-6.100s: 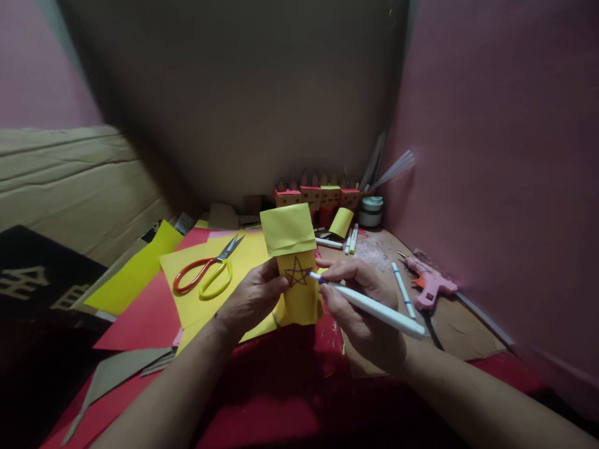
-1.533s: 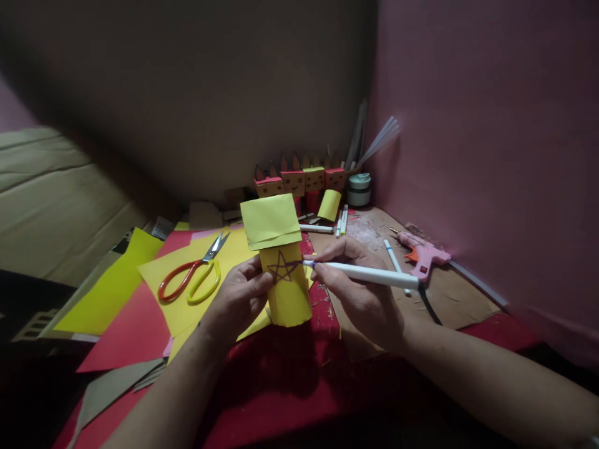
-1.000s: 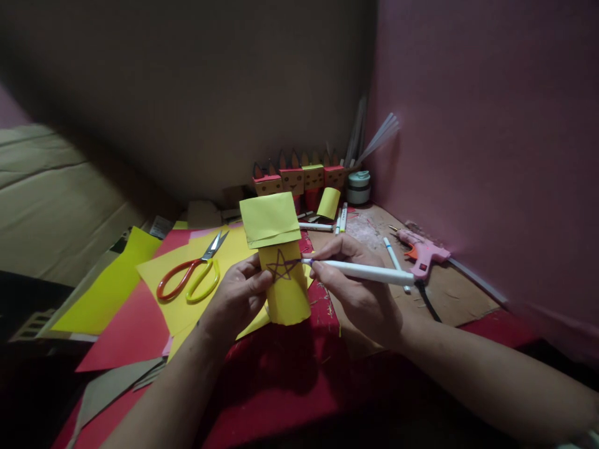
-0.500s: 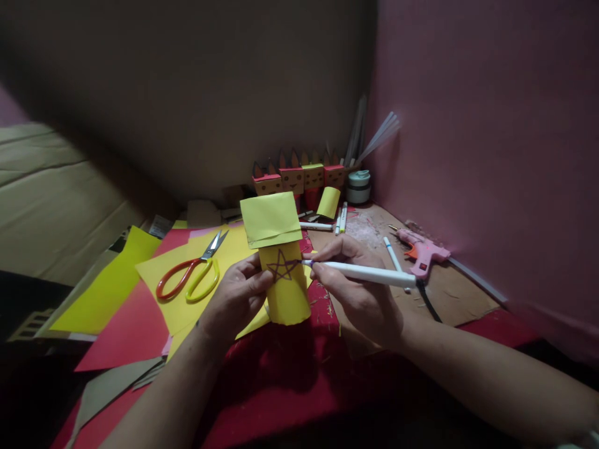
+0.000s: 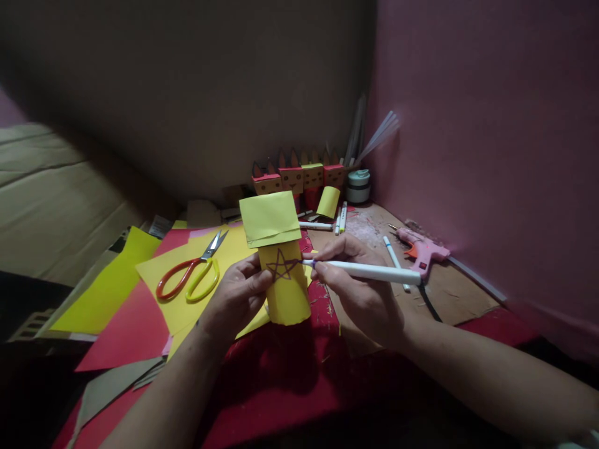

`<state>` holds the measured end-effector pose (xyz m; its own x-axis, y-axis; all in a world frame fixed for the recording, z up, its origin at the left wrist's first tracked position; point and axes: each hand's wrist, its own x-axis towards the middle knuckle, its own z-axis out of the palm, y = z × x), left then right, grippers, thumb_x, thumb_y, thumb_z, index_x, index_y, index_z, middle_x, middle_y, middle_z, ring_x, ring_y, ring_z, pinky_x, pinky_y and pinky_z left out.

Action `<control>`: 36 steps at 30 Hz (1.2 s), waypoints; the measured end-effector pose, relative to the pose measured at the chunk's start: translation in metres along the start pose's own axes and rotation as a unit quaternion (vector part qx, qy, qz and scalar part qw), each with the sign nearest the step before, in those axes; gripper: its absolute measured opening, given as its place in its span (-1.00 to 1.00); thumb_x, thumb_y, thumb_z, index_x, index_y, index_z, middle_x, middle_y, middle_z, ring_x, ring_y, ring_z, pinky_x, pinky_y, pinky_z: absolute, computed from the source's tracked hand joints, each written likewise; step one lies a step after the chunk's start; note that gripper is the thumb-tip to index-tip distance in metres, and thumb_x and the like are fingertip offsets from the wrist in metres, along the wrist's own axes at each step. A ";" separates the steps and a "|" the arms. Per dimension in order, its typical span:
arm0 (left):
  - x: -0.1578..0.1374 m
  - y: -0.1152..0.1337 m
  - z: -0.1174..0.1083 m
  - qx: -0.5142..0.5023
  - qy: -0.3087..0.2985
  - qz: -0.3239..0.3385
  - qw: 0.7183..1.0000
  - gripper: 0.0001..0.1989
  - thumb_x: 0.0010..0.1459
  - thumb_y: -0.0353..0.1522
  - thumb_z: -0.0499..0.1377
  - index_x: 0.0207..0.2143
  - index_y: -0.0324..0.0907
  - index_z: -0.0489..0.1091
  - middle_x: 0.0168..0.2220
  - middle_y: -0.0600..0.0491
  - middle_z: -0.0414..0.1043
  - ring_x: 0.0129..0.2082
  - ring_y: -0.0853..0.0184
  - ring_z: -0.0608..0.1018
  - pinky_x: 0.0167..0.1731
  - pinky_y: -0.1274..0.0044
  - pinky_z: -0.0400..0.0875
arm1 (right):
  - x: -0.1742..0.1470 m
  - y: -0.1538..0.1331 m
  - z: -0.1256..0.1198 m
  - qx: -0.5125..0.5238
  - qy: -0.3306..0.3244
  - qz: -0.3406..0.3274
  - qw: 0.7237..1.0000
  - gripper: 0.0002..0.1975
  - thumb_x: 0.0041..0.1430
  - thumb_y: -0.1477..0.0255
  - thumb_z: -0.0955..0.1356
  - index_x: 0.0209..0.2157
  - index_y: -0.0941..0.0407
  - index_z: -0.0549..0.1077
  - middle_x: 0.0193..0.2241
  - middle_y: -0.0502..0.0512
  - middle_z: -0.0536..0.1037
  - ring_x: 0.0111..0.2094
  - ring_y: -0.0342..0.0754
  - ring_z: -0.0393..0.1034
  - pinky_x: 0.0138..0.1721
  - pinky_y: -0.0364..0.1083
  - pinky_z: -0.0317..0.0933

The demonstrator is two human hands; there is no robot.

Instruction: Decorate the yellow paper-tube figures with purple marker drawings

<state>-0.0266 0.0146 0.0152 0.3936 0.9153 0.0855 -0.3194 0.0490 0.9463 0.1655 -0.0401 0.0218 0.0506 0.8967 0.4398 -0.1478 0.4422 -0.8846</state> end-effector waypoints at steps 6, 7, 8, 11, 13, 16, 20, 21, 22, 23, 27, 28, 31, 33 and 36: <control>0.000 0.001 0.002 0.001 0.004 -0.004 1.000 -0.57 -0.18 -0.25 0.54 -0.24 -0.28 0.65 -0.13 -0.21 0.68 -0.03 -0.11 0.66 0.03 0.25 0.56 | 0.000 0.002 0.000 0.003 -0.006 0.005 1.000 -0.91 0.19 0.44 0.42 -0.38 0.07 0.43 -0.50 -0.07 0.47 -0.47 -0.15 0.35 -0.47 -0.15 0.24; -0.001 0.002 0.003 0.003 0.004 -0.004 1.000 -0.59 -0.18 -0.26 0.54 -0.26 -0.28 0.65 -0.12 -0.21 0.68 -0.03 -0.11 0.65 0.03 0.26 0.56 | 0.000 0.003 0.000 -0.002 -0.005 0.004 1.000 -0.91 0.19 0.45 0.41 -0.38 0.07 0.43 -0.50 -0.07 0.46 -0.47 -0.16 0.34 -0.47 -0.15 0.24; -0.001 0.002 0.003 0.005 0.005 -0.005 1.000 -0.59 -0.17 -0.27 0.54 -0.26 -0.28 0.65 -0.11 -0.21 0.67 -0.02 -0.11 0.65 0.04 0.26 0.55 | -0.001 0.003 0.000 -0.007 -0.005 0.003 1.000 -0.92 0.19 0.45 0.41 -0.38 0.07 0.42 -0.51 -0.08 0.45 -0.48 -0.16 0.33 -0.48 -0.15 0.23; -0.001 0.001 0.004 0.006 0.004 -0.005 1.000 -0.59 -0.16 -0.26 0.54 -0.26 -0.29 0.64 -0.10 -0.22 0.67 0.00 -0.11 0.64 0.05 0.27 0.54 | -0.001 0.005 0.000 -0.016 -0.009 -0.001 1.000 -0.92 0.19 0.46 0.40 -0.38 0.07 0.41 -0.49 -0.07 0.46 -0.47 -0.16 0.34 -0.47 -0.15 0.24; 0.000 0.001 0.005 0.002 0.003 -0.004 1.000 -0.59 -0.17 -0.25 0.54 -0.26 -0.29 0.64 -0.12 -0.22 0.67 0.00 -0.12 0.64 0.03 0.27 0.55 | -0.001 0.006 0.000 -0.015 -0.012 -0.010 1.000 -0.92 0.19 0.45 0.40 -0.37 0.07 0.42 -0.47 -0.06 0.48 -0.45 -0.15 0.37 -0.45 -0.15 0.26; -0.001 0.003 0.006 0.004 0.006 -0.007 1.000 -0.59 -0.19 -0.26 0.55 -0.28 -0.29 0.64 -0.15 -0.23 0.68 -0.01 -0.13 0.65 0.03 0.27 0.56 | -0.001 0.006 0.001 -0.025 -0.015 -0.020 0.999 -0.93 0.18 0.47 0.40 -0.38 0.08 0.43 -0.47 -0.06 0.48 -0.46 -0.15 0.38 -0.47 -0.15 0.26; -0.002 0.004 0.007 0.005 0.002 -0.008 1.000 -0.60 -0.19 -0.25 0.55 -0.29 -0.27 0.65 -0.18 -0.20 0.69 -0.02 -0.11 0.66 0.05 0.28 0.55 | -0.001 0.003 0.003 -0.039 -0.008 -0.024 0.999 -0.93 0.14 0.50 0.39 -0.39 0.07 0.41 -0.52 -0.07 0.46 -0.52 -0.15 0.35 -0.52 -0.16 0.22; -0.002 0.004 0.007 0.005 0.000 -0.007 1.000 -0.61 -0.18 -0.25 0.55 -0.29 -0.26 0.65 -0.18 -0.19 0.69 -0.02 -0.11 0.65 0.05 0.28 0.55 | -0.001 0.002 0.004 -0.041 -0.006 -0.021 0.999 -0.93 0.13 0.49 0.39 -0.39 0.07 0.41 -0.53 -0.07 0.45 -0.53 -0.15 0.34 -0.53 -0.15 0.22; -0.002 0.003 0.006 0.007 -0.001 -0.005 1.000 -0.61 -0.17 -0.25 0.55 -0.28 -0.26 0.65 -0.18 -0.19 0.69 -0.01 -0.11 0.65 0.05 0.28 0.55 | -0.001 0.001 0.005 -0.044 -0.006 -0.019 0.999 -0.94 0.12 0.48 0.39 -0.39 0.07 0.41 -0.54 -0.07 0.44 -0.53 -0.15 0.33 -0.54 -0.15 0.21; -0.001 0.003 0.006 0.009 -0.001 -0.004 1.000 -0.61 -0.17 -0.25 0.54 -0.28 -0.26 0.65 -0.18 -0.19 0.69 0.00 -0.12 0.65 0.04 0.27 0.55 | -0.001 0.000 0.005 -0.046 -0.007 -0.016 0.999 -0.94 0.12 0.48 0.38 -0.40 0.06 0.40 -0.55 -0.07 0.44 -0.54 -0.15 0.33 -0.54 -0.15 0.21; -0.001 0.003 0.008 0.017 -0.005 -0.001 1.000 -0.58 -0.17 -0.24 0.54 -0.25 -0.27 0.65 -0.16 -0.22 0.69 0.02 -0.14 0.63 0.03 0.25 0.56 | -0.003 -0.001 0.006 -0.054 -0.017 -0.004 0.998 -0.93 0.11 0.46 0.38 -0.42 0.05 0.39 -0.59 -0.08 0.40 -0.55 -0.13 0.30 -0.54 -0.13 0.20; -0.001 0.003 0.008 0.017 -0.007 -0.003 1.000 -0.58 -0.17 -0.25 0.54 -0.25 -0.27 0.65 -0.16 -0.22 0.69 0.02 -0.15 0.63 0.03 0.25 0.56 | -0.004 -0.001 0.006 -0.054 -0.019 0.000 0.998 -0.93 0.11 0.45 0.38 -0.42 0.05 0.39 -0.59 -0.07 0.40 -0.55 -0.13 0.30 -0.54 -0.12 0.19; -0.001 0.003 0.009 0.015 -0.009 -0.002 1.000 -0.60 -0.16 -0.25 0.54 -0.25 -0.27 0.65 -0.16 -0.21 0.69 0.02 -0.14 0.64 0.04 0.25 0.55 | -0.004 0.001 0.005 -0.049 -0.022 0.000 0.999 -0.93 0.12 0.45 0.39 -0.41 0.05 0.40 -0.55 -0.05 0.43 -0.53 -0.12 0.31 -0.53 -0.11 0.20; -0.001 0.003 0.007 0.013 -0.012 0.002 1.000 -0.61 -0.15 -0.25 0.54 -0.26 -0.26 0.66 -0.20 -0.20 0.70 -0.01 -0.12 0.65 0.04 0.26 0.55 | -0.005 0.004 0.004 -0.040 -0.018 -0.009 0.999 -0.93 0.13 0.46 0.40 -0.40 0.05 0.41 -0.53 -0.05 0.44 -0.51 -0.12 0.32 -0.51 -0.11 0.22; 0.000 0.000 0.005 0.009 -0.020 0.008 1.000 -0.62 -0.12 -0.26 0.53 -0.24 -0.26 0.66 -0.29 -0.15 0.70 -0.12 -0.05 0.69 -0.05 0.32 0.60 | -0.004 0.006 0.004 -0.009 -0.009 -0.020 1.000 -0.93 0.16 0.45 0.40 -0.36 0.05 0.42 -0.51 -0.04 0.46 -0.48 -0.11 0.34 -0.48 -0.12 0.24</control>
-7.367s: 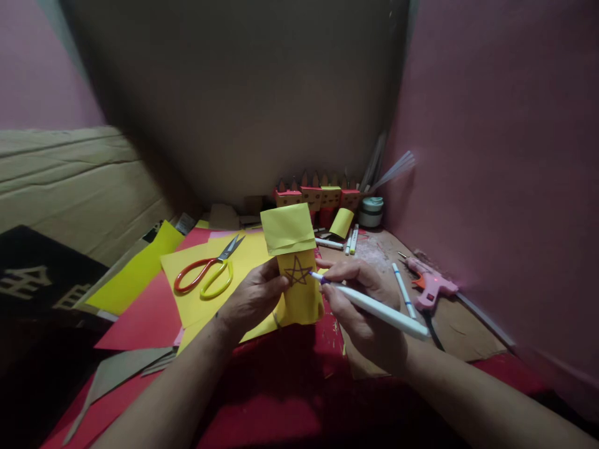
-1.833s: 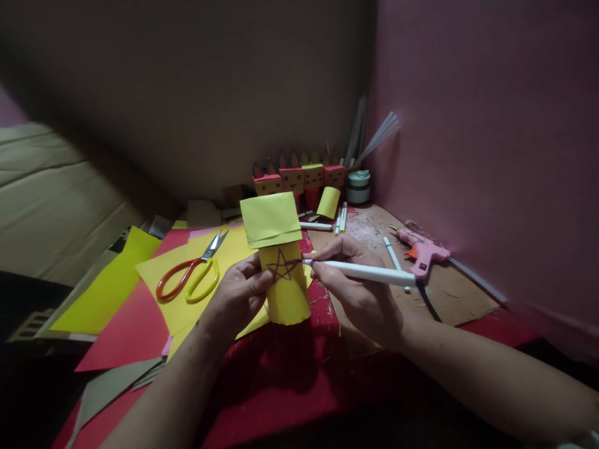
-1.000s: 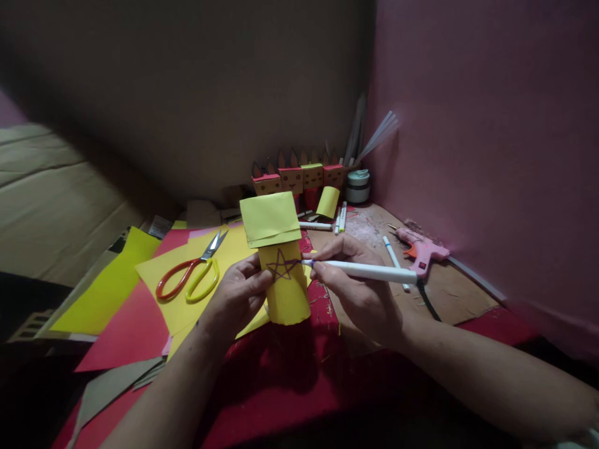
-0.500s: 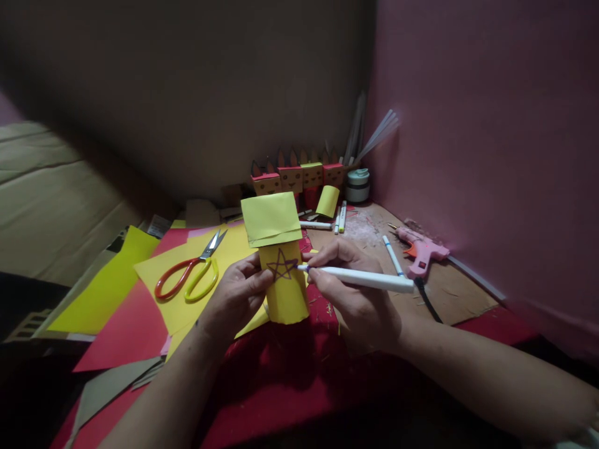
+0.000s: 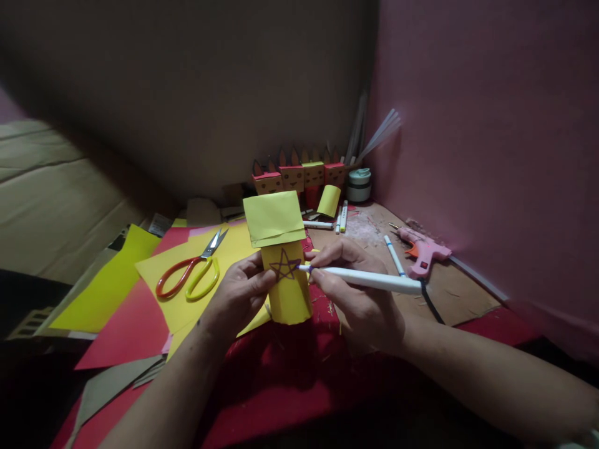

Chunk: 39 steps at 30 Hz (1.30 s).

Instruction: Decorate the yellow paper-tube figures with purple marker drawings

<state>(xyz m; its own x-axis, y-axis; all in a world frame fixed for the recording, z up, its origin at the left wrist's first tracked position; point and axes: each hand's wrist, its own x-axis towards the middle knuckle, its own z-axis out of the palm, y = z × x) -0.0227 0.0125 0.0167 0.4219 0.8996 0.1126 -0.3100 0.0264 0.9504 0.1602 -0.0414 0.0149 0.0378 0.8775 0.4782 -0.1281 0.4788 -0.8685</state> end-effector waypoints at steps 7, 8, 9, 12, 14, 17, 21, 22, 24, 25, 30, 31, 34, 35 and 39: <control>0.000 -0.001 -0.001 0.004 0.000 0.006 1.000 -0.64 -0.09 -0.26 0.52 -0.23 -0.24 0.66 -0.34 -0.12 0.70 -0.28 0.07 0.71 -0.24 0.44 0.61 | 0.000 -0.001 0.001 0.009 0.003 -0.002 1.000 -0.95 0.19 0.45 0.42 -0.34 0.06 0.45 -0.45 -0.02 0.51 -0.44 -0.10 0.39 -0.44 -0.12 0.28; 0.000 -0.001 -0.001 0.005 0.001 0.006 1.000 -0.63 -0.09 -0.25 0.52 -0.23 -0.25 0.66 -0.34 -0.12 0.70 -0.27 0.06 0.71 -0.23 0.43 0.60 | 0.000 -0.002 0.001 0.009 0.003 -0.005 1.000 -0.95 0.19 0.45 0.42 -0.34 0.06 0.45 -0.45 -0.01 0.52 -0.43 -0.10 0.40 -0.43 -0.11 0.29; 0.000 -0.001 -0.001 0.004 0.002 0.007 1.000 -0.63 -0.10 -0.26 0.52 -0.23 -0.25 0.66 -0.35 -0.12 0.69 -0.26 0.05 0.71 -0.20 0.41 0.60 | 0.000 -0.002 0.001 0.008 0.002 -0.006 1.000 -0.95 0.19 0.46 0.42 -0.33 0.06 0.45 -0.44 -0.01 0.52 -0.43 -0.10 0.40 -0.43 -0.11 0.29; 0.000 -0.001 -0.002 0.003 -0.002 0.006 1.000 -0.63 -0.09 -0.26 0.52 -0.23 -0.25 0.66 -0.34 -0.12 0.70 -0.30 0.08 0.71 -0.16 0.40 0.60 | 0.000 -0.002 0.000 0.003 0.003 -0.006 1.000 -0.95 0.19 0.47 0.41 -0.33 0.06 0.45 -0.44 -0.01 0.53 -0.42 -0.10 0.41 -0.42 -0.11 0.30; -0.001 -0.002 -0.002 0.002 -0.007 0.005 1.000 -0.63 -0.08 -0.26 0.51 -0.21 -0.25 0.66 -0.32 -0.12 0.70 -0.36 0.14 0.70 -0.15 0.41 0.60 | 0.000 -0.002 0.000 0.002 0.002 -0.005 1.000 -0.95 0.19 0.47 0.41 -0.34 0.06 0.45 -0.43 -0.01 0.53 -0.42 -0.10 0.41 -0.42 -0.11 0.30; 0.000 -0.002 -0.002 -0.003 -0.014 0.010 1.000 -0.64 -0.06 -0.26 0.51 -0.21 -0.25 0.67 -0.32 -0.10 0.70 -0.41 0.20 0.70 -0.13 0.43 0.60 | 0.000 0.000 -0.001 0.011 0.001 -0.003 1.000 -0.94 0.19 0.45 0.41 -0.34 0.06 0.44 -0.47 -0.03 0.51 -0.44 -0.10 0.39 -0.44 -0.12 0.28; 0.000 -0.001 0.000 -0.008 -0.017 0.016 1.000 -0.66 -0.06 -0.27 0.51 -0.21 -0.23 0.67 -0.30 -0.08 0.71 -0.42 0.24 0.69 -0.10 0.44 0.60 | 0.001 0.001 -0.002 0.007 0.006 0.002 1.000 -0.93 0.19 0.45 0.41 -0.35 0.05 0.43 -0.52 -0.06 0.47 -0.49 -0.13 0.35 -0.48 -0.14 0.24; 0.000 -0.001 0.000 -0.009 -0.016 0.016 1.000 -0.66 -0.06 -0.28 0.51 -0.21 -0.23 0.67 -0.30 -0.08 0.71 -0.41 0.24 0.70 -0.10 0.43 0.60 | 0.002 0.001 -0.002 0.003 0.007 0.002 1.000 -0.93 0.19 0.44 0.41 -0.36 0.05 0.43 -0.52 -0.06 0.47 -0.50 -0.13 0.34 -0.48 -0.14 0.24; 0.000 0.000 0.001 -0.010 -0.014 0.016 1.000 -0.67 -0.06 -0.28 0.51 -0.22 -0.23 0.68 -0.29 -0.08 0.71 -0.41 0.23 0.70 -0.09 0.43 0.60 | 0.002 0.001 -0.002 -0.004 0.008 0.000 1.000 -0.92 0.19 0.43 0.42 -0.37 0.06 0.42 -0.53 -0.07 0.47 -0.51 -0.14 0.34 -0.49 -0.14 0.24; -0.001 0.000 0.002 -0.010 -0.013 0.015 1.000 -0.67 -0.06 -0.29 0.51 -0.22 -0.24 0.68 -0.30 -0.09 0.71 -0.40 0.23 0.70 -0.08 0.42 0.60 | 0.001 0.001 -0.002 -0.007 0.008 -0.001 1.000 -0.91 0.19 0.43 0.42 -0.37 0.06 0.42 -0.53 -0.07 0.47 -0.51 -0.14 0.34 -0.49 -0.14 0.24; 0.000 0.000 0.002 -0.010 -0.010 0.014 1.000 -0.67 -0.06 -0.29 0.51 -0.21 -0.23 0.68 -0.30 -0.09 0.71 -0.39 0.21 0.71 -0.07 0.42 0.60 | 0.001 0.000 -0.001 -0.015 0.006 -0.007 1.000 -0.93 0.17 0.47 0.41 -0.37 0.06 0.42 -0.52 -0.06 0.48 -0.50 -0.13 0.36 -0.50 -0.14 0.25; 0.000 0.000 0.002 -0.010 -0.012 0.013 1.000 -0.66 -0.06 -0.28 0.51 -0.21 -0.23 0.68 -0.30 -0.08 0.71 -0.39 0.21 0.71 -0.08 0.44 0.60 | 0.001 0.000 -0.001 -0.015 0.004 -0.008 1.000 -0.93 0.16 0.48 0.40 -0.37 0.06 0.42 -0.52 -0.05 0.48 -0.51 -0.13 0.35 -0.51 -0.14 0.25; 0.001 -0.001 0.002 -0.010 -0.022 0.010 1.000 -0.65 -0.06 -0.28 0.51 -0.19 -0.23 0.68 -0.29 -0.09 0.71 -0.32 0.18 0.72 -0.17 0.50 0.62 | 0.000 0.000 0.001 -0.015 -0.002 -0.005 1.000 -0.94 0.15 0.47 0.40 -0.36 0.07 0.43 -0.54 -0.06 0.45 -0.53 -0.14 0.32 -0.54 -0.14 0.22; 0.001 -0.001 0.002 -0.011 -0.026 0.010 1.000 -0.64 -0.06 -0.28 0.51 -0.19 -0.23 0.68 -0.29 -0.09 0.71 -0.28 0.16 0.72 -0.21 0.52 0.62 | -0.001 0.000 0.001 -0.018 -0.003 -0.003 1.000 -0.95 0.15 0.47 0.40 -0.36 0.07 0.43 -0.55 -0.06 0.43 -0.54 -0.14 0.31 -0.54 -0.14 0.20; 0.001 -0.001 0.002 -0.013 -0.033 0.014 0.999 -0.65 -0.05 -0.27 0.50 -0.18 -0.21 0.68 -0.29 -0.09 0.71 -0.16 0.09 0.71 -0.28 0.56 0.62 | -0.002 0.002 0.002 -0.027 -0.005 0.004 1.000 -0.95 0.15 0.44 0.40 -0.36 0.06 0.43 -0.56 -0.05 0.42 -0.51 -0.10 0.32 -0.54 -0.13 0.18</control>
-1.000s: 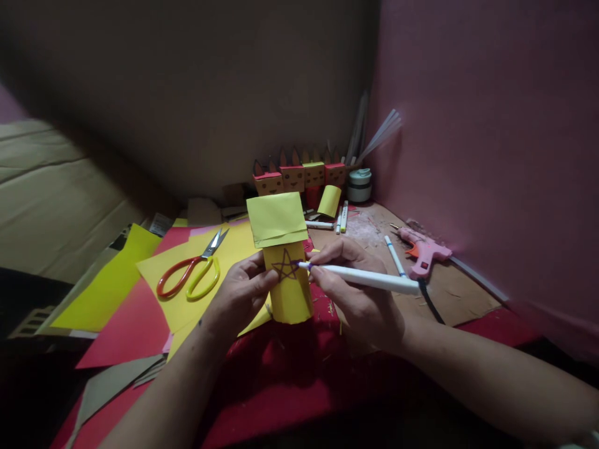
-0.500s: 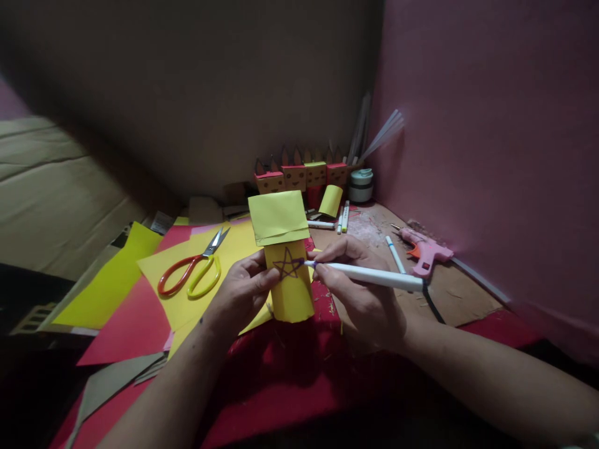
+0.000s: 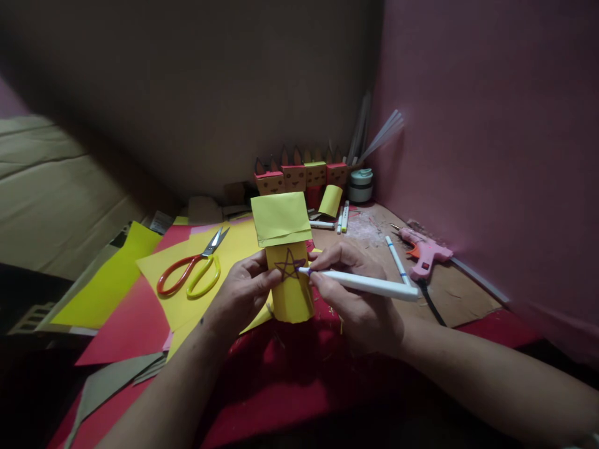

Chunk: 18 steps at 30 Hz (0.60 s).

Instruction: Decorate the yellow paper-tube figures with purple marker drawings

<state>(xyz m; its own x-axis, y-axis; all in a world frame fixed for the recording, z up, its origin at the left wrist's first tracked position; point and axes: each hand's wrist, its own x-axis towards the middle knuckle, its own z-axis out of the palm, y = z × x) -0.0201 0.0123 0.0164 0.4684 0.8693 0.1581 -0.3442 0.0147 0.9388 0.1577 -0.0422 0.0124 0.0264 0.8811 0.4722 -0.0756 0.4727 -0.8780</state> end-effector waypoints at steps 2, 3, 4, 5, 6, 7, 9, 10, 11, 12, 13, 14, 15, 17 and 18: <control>0.000 0.000 0.000 0.002 0.001 -0.001 1.000 -0.66 -0.05 -0.28 0.51 -0.19 -0.21 0.68 -0.31 -0.09 0.71 -0.13 0.07 0.71 -0.25 0.54 0.62 | 0.000 0.001 0.000 0.003 -0.003 -0.004 1.000 -0.95 0.16 0.43 0.39 -0.35 0.06 0.43 -0.56 -0.05 0.41 -0.50 -0.09 0.34 -0.54 -0.13 0.19; 0.000 0.001 0.000 0.004 0.002 -0.002 1.000 -0.66 -0.06 -0.28 0.51 -0.20 -0.21 0.68 -0.31 -0.09 0.71 -0.13 0.06 0.70 -0.24 0.52 0.62 | 0.001 0.001 0.000 0.004 -0.005 -0.007 1.000 -0.95 0.16 0.42 0.39 -0.35 0.06 0.43 -0.57 -0.05 0.40 -0.50 -0.08 0.34 -0.54 -0.12 0.19; 0.000 0.001 0.001 0.006 0.004 -0.003 1.000 -0.65 -0.07 -0.27 0.51 -0.20 -0.21 0.68 -0.32 -0.09 0.71 -0.13 0.06 0.70 -0.23 0.51 0.63 | 0.001 0.001 0.000 0.006 -0.006 -0.009 1.000 -0.95 0.16 0.42 0.39 -0.35 0.06 0.43 -0.57 -0.06 0.39 -0.50 -0.09 0.34 -0.54 -0.12 0.19; 0.000 0.001 0.001 0.007 0.006 -0.004 1.000 -0.64 -0.07 -0.27 0.51 -0.19 -0.21 0.68 -0.32 -0.09 0.70 -0.14 0.06 0.71 -0.22 0.49 0.63 | 0.002 0.000 0.000 0.006 -0.007 -0.009 1.000 -0.95 0.16 0.43 0.39 -0.35 0.06 0.43 -0.58 -0.06 0.39 -0.51 -0.09 0.34 -0.54 -0.13 0.19; 0.000 0.001 0.002 0.009 0.009 -0.005 1.000 -0.63 -0.07 -0.27 0.51 -0.18 -0.22 0.68 -0.32 -0.10 0.70 -0.17 0.07 0.71 -0.22 0.48 0.63 | 0.002 0.000 0.000 0.008 -0.006 -0.009 1.000 -0.95 0.16 0.44 0.39 -0.36 0.06 0.42 -0.58 -0.06 0.39 -0.52 -0.10 0.33 -0.54 -0.13 0.19; 0.000 0.001 0.002 0.010 0.011 -0.005 1.000 -0.62 -0.07 -0.27 0.51 -0.18 -0.22 0.67 -0.32 -0.10 0.70 -0.20 0.08 0.72 -0.21 0.47 0.63 | 0.002 -0.001 0.000 0.011 -0.005 -0.009 1.000 -0.95 0.15 0.45 0.39 -0.37 0.06 0.42 -0.57 -0.06 0.40 -0.52 -0.11 0.32 -0.54 -0.13 0.19; -0.001 0.001 0.002 0.009 0.012 -0.003 1.000 -0.63 -0.07 -0.27 0.51 -0.18 -0.22 0.67 -0.32 -0.09 0.71 -0.30 0.14 0.72 -0.18 0.46 0.63 | 0.003 -0.002 0.000 0.022 -0.001 -0.006 1.000 -0.94 0.15 0.46 0.40 -0.37 0.06 0.42 -0.55 -0.06 0.43 -0.53 -0.12 0.31 -0.53 -0.13 0.21; -0.001 0.001 0.002 0.010 0.013 -0.002 1.000 -0.63 -0.07 -0.27 0.51 -0.20 -0.22 0.68 -0.32 -0.08 0.71 -0.34 0.17 0.72 -0.16 0.45 0.63 | 0.003 -0.002 -0.001 0.028 0.003 -0.003 1.000 -0.94 0.16 0.45 0.40 -0.37 0.06 0.41 -0.54 -0.05 0.44 -0.52 -0.12 0.32 -0.53 -0.13 0.22; -0.001 0.001 0.002 0.011 0.013 -0.001 1.000 -0.64 -0.07 -0.27 0.51 -0.21 -0.23 0.68 -0.32 -0.08 0.71 -0.37 0.19 0.71 -0.15 0.44 0.62 | 0.003 -0.002 -0.001 0.033 0.006 0.000 0.999 -0.93 0.17 0.45 0.40 -0.36 0.05 0.41 -0.53 -0.05 0.45 -0.51 -0.12 0.32 -0.51 -0.13 0.23; -0.001 0.001 0.002 0.013 0.014 -0.002 1.000 -0.65 -0.07 -0.27 0.51 -0.22 -0.24 0.68 -0.32 -0.09 0.71 -0.39 0.20 0.71 -0.14 0.43 0.62 | 0.003 -0.002 -0.002 0.036 0.009 0.003 0.999 -0.93 0.17 0.44 0.40 -0.36 0.05 0.41 -0.51 -0.05 0.47 -0.50 -0.12 0.33 -0.50 -0.13 0.24; -0.001 0.001 0.001 0.015 0.015 -0.003 1.000 -0.65 -0.07 -0.27 0.51 -0.22 -0.24 0.68 -0.32 -0.10 0.70 -0.39 0.20 0.70 -0.15 0.43 0.62 | 0.002 -0.002 -0.002 0.037 0.009 0.006 0.999 -0.93 0.18 0.44 0.41 -0.36 0.05 0.42 -0.50 -0.04 0.48 -0.49 -0.12 0.34 -0.49 -0.13 0.25; -0.001 0.001 0.001 0.017 0.017 -0.005 1.000 -0.65 -0.07 -0.27 0.51 -0.22 -0.24 0.67 -0.32 -0.10 0.70 -0.39 0.19 0.70 -0.17 0.43 0.62 | 0.002 -0.001 -0.003 0.038 0.010 0.008 0.999 -0.93 0.18 0.43 0.41 -0.36 0.05 0.42 -0.50 -0.04 0.48 -0.48 -0.12 0.35 -0.49 -0.13 0.26; -0.001 0.001 0.000 0.017 0.018 -0.006 1.000 -0.65 -0.07 -0.28 0.51 -0.21 -0.24 0.67 -0.32 -0.11 0.70 -0.39 0.19 0.70 -0.20 0.45 0.62 | 0.002 -0.001 -0.003 0.038 0.011 0.009 0.999 -0.92 0.19 0.42 0.41 -0.36 0.05 0.42 -0.50 -0.05 0.48 -0.48 -0.12 0.35 -0.49 -0.13 0.26; -0.001 0.001 -0.001 0.014 0.020 -0.005 1.000 -0.65 -0.07 -0.28 0.51 -0.21 -0.23 0.67 -0.31 -0.10 0.70 -0.39 0.20 0.70 -0.26 0.49 0.61 | 0.002 0.000 -0.004 0.034 0.011 0.007 0.999 -0.93 0.18 0.43 0.41 -0.36 0.05 0.42 -0.51 -0.05 0.48 -0.49 -0.12 0.35 -0.49 -0.13 0.25; -0.001 0.001 -0.001 0.013 0.021 -0.006 1.000 -0.65 -0.07 -0.28 0.51 -0.21 -0.23 0.68 -0.31 -0.10 0.70 -0.40 0.22 0.70 -0.28 0.51 0.60 | 0.002 0.000 -0.004 0.032 0.011 0.004 0.999 -0.93 0.18 0.43 0.41 -0.35 0.05 0.43 -0.51 -0.05 0.48 -0.49 -0.13 0.35 -0.50 -0.13 0.25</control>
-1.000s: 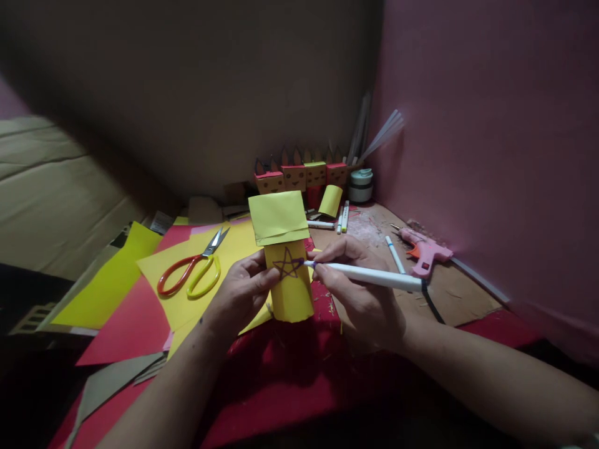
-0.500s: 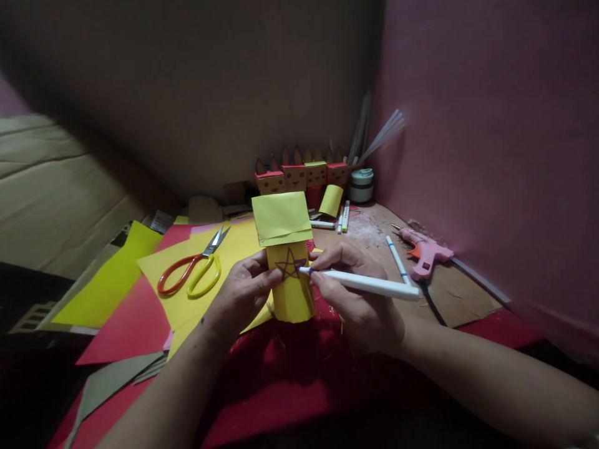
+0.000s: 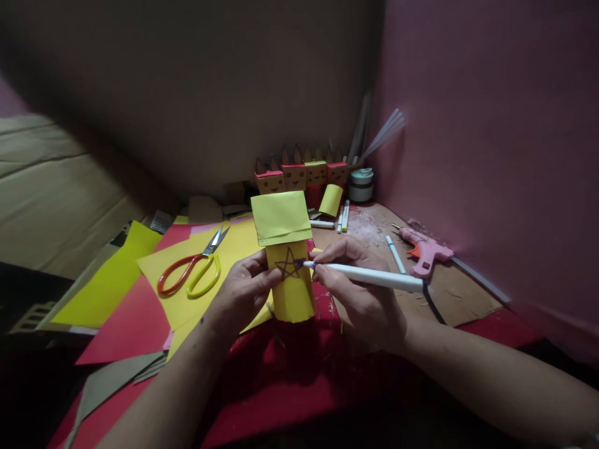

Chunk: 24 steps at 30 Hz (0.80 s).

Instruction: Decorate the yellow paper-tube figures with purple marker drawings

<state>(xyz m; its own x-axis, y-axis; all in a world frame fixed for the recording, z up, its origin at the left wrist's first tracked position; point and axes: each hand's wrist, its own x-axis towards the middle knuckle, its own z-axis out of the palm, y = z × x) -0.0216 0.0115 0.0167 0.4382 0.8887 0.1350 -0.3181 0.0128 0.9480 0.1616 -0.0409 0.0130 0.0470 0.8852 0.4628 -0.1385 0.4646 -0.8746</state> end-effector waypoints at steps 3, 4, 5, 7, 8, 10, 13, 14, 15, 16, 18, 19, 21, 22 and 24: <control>0.000 0.000 0.001 -0.005 -0.002 -0.002 1.000 -0.67 -0.08 -0.28 0.52 -0.23 -0.22 0.68 -0.34 -0.07 0.70 -0.40 0.24 0.70 -0.30 0.55 0.60 | 0.000 0.000 0.002 -0.006 -0.002 -0.007 1.000 -0.94 0.16 0.44 0.41 -0.35 0.06 0.43 -0.52 -0.06 0.48 -0.51 -0.13 0.35 -0.51 -0.14 0.24; 0.000 0.000 0.001 -0.006 -0.003 -0.002 1.000 -0.67 -0.08 -0.28 0.52 -0.24 -0.23 0.68 -0.35 -0.07 0.70 -0.39 0.23 0.70 -0.29 0.55 0.60 | 0.000 0.000 0.002 -0.006 -0.002 -0.008 1.000 -0.94 0.16 0.44 0.41 -0.36 0.06 0.43 -0.52 -0.06 0.47 -0.51 -0.13 0.35 -0.52 -0.14 0.24; 0.000 0.000 0.001 -0.007 -0.003 -0.002 1.000 -0.67 -0.08 -0.28 0.52 -0.24 -0.23 0.67 -0.34 -0.07 0.70 -0.36 0.21 0.71 -0.27 0.54 0.60 | 0.000 0.000 0.003 -0.007 -0.002 -0.008 1.000 -0.93 0.16 0.44 0.41 -0.36 0.06 0.43 -0.53 -0.06 0.47 -0.52 -0.14 0.34 -0.53 -0.15 0.23; 0.000 0.000 0.002 -0.005 0.000 0.000 1.000 -0.66 -0.08 -0.28 0.52 -0.23 -0.24 0.67 -0.32 -0.09 0.70 -0.26 0.13 0.71 -0.18 0.48 0.61 | 0.000 -0.001 0.005 -0.013 -0.006 -0.007 1.000 -0.94 0.16 0.44 0.41 -0.35 0.06 0.43 -0.55 -0.06 0.46 -0.54 -0.14 0.34 -0.54 -0.15 0.23; 0.000 0.000 0.002 -0.003 0.002 0.002 1.000 -0.65 -0.08 -0.28 0.52 -0.23 -0.25 0.67 -0.32 -0.11 0.70 -0.21 0.08 0.71 -0.13 0.44 0.61 | 0.000 -0.002 0.005 -0.014 -0.007 -0.008 1.000 -0.94 0.16 0.44 0.41 -0.35 0.07 0.43 -0.55 -0.07 0.46 -0.54 -0.14 0.34 -0.54 -0.15 0.24; 0.000 0.000 0.001 -0.003 0.005 0.003 1.000 -0.64 -0.09 -0.28 0.52 -0.23 -0.25 0.66 -0.31 -0.13 0.70 -0.15 0.02 0.70 -0.06 0.36 0.59 | 0.000 -0.003 0.005 -0.014 -0.006 -0.012 1.000 -0.94 0.16 0.45 0.41 -0.36 0.07 0.43 -0.55 -0.07 0.46 -0.54 -0.14 0.34 -0.54 -0.15 0.25; 0.001 0.000 0.001 -0.005 0.006 0.000 1.000 -0.63 -0.10 -0.28 0.52 -0.22 -0.26 0.66 -0.31 -0.15 0.70 -0.14 -0.01 0.70 -0.03 0.31 0.58 | 0.001 -0.004 0.005 -0.009 0.004 -0.018 1.000 -0.92 0.15 0.46 0.41 -0.37 0.06 0.42 -0.52 -0.05 0.48 -0.52 -0.13 0.35 -0.52 -0.14 0.27; 0.001 0.000 0.001 -0.005 0.007 -0.002 1.000 -0.63 -0.10 -0.28 0.52 -0.23 -0.26 0.65 -0.31 -0.15 0.70 -0.14 -0.01 0.70 -0.02 0.30 0.58 | 0.001 -0.004 0.004 -0.010 0.005 -0.019 1.000 -0.92 0.15 0.46 0.41 -0.37 0.06 0.42 -0.52 -0.05 0.49 -0.51 -0.13 0.36 -0.52 -0.14 0.27; 0.001 0.000 0.001 -0.005 0.009 -0.002 1.000 -0.64 -0.10 -0.28 0.52 -0.24 -0.26 0.65 -0.32 -0.15 0.70 -0.14 -0.02 0.69 -0.02 0.30 0.58 | 0.001 -0.004 0.004 -0.013 0.005 -0.018 1.000 -0.92 0.14 0.47 0.41 -0.36 0.06 0.42 -0.51 -0.04 0.49 -0.51 -0.13 0.36 -0.52 -0.14 0.27; 0.000 0.000 0.001 -0.005 0.011 -0.002 1.000 -0.64 -0.11 -0.28 0.52 -0.25 -0.26 0.65 -0.32 -0.15 0.69 -0.13 -0.02 0.69 -0.03 0.30 0.58 | 0.001 -0.004 0.004 -0.015 0.002 -0.018 1.000 -0.93 0.14 0.47 0.42 -0.36 0.06 0.43 -0.52 -0.04 0.49 -0.52 -0.13 0.36 -0.53 -0.14 0.26; 0.000 0.000 0.002 -0.006 0.011 -0.003 1.000 -0.65 -0.12 -0.28 0.53 -0.26 -0.26 0.65 -0.33 -0.15 0.69 -0.13 -0.03 0.69 -0.06 0.33 0.59 | 0.001 -0.004 0.004 -0.014 -0.006 -0.016 1.000 -0.93 0.15 0.48 0.42 -0.36 0.07 0.44 -0.53 -0.05 0.47 -0.53 -0.14 0.34 -0.53 -0.14 0.25; -0.001 0.000 0.002 -0.006 0.011 -0.004 1.000 -0.65 -0.11 -0.27 0.52 -0.26 -0.26 0.66 -0.33 -0.14 0.69 -0.14 -0.02 0.70 -0.09 0.35 0.59 | 0.001 -0.003 0.004 -0.007 -0.008 -0.015 1.000 -0.93 0.16 0.48 0.42 -0.35 0.07 0.44 -0.53 -0.05 0.47 -0.53 -0.13 0.34 -0.53 -0.14 0.25; -0.002 0.000 0.001 -0.002 0.011 -0.006 1.000 -0.64 -0.09 -0.27 0.51 -0.24 -0.26 0.66 -0.33 -0.14 0.69 -0.18 0.01 0.70 -0.13 0.38 0.60 | 0.000 -0.003 0.002 0.016 -0.011 -0.008 1.000 -0.94 0.19 0.45 0.42 -0.33 0.07 0.45 -0.51 -0.05 0.49 -0.50 -0.13 0.36 -0.49 -0.14 0.26; -0.002 -0.001 0.000 0.001 0.012 -0.008 1.000 -0.64 -0.08 -0.26 0.51 -0.23 -0.27 0.66 -0.33 -0.14 0.69 -0.19 0.01 0.71 -0.13 0.38 0.60 | 0.000 -0.002 0.001 0.027 -0.009 -0.004 1.000 -0.94 0.21 0.44 0.43 -0.33 0.07 0.45 -0.49 -0.04 0.50 -0.47 -0.12 0.38 -0.47 -0.13 0.27; -0.002 -0.002 -0.002 0.002 0.014 -0.007 1.000 -0.64 -0.07 -0.27 0.50 -0.22 -0.27 0.66 -0.32 -0.13 0.69 -0.17 0.01 0.70 -0.10 0.37 0.59 | 0.000 -0.002 -0.001 0.042 0.001 -0.002 0.999 -0.93 0.24 0.42 0.42 -0.34 0.07 0.46 -0.46 -0.03 0.51 -0.43 -0.11 0.39 -0.42 -0.13 0.29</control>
<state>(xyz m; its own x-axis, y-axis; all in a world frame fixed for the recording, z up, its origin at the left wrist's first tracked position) -0.0233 0.0107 0.0143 0.4190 0.9008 0.1137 -0.3088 0.0236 0.9508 0.1631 -0.0416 0.0151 0.0503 0.8834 0.4658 -0.2200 0.4648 -0.8577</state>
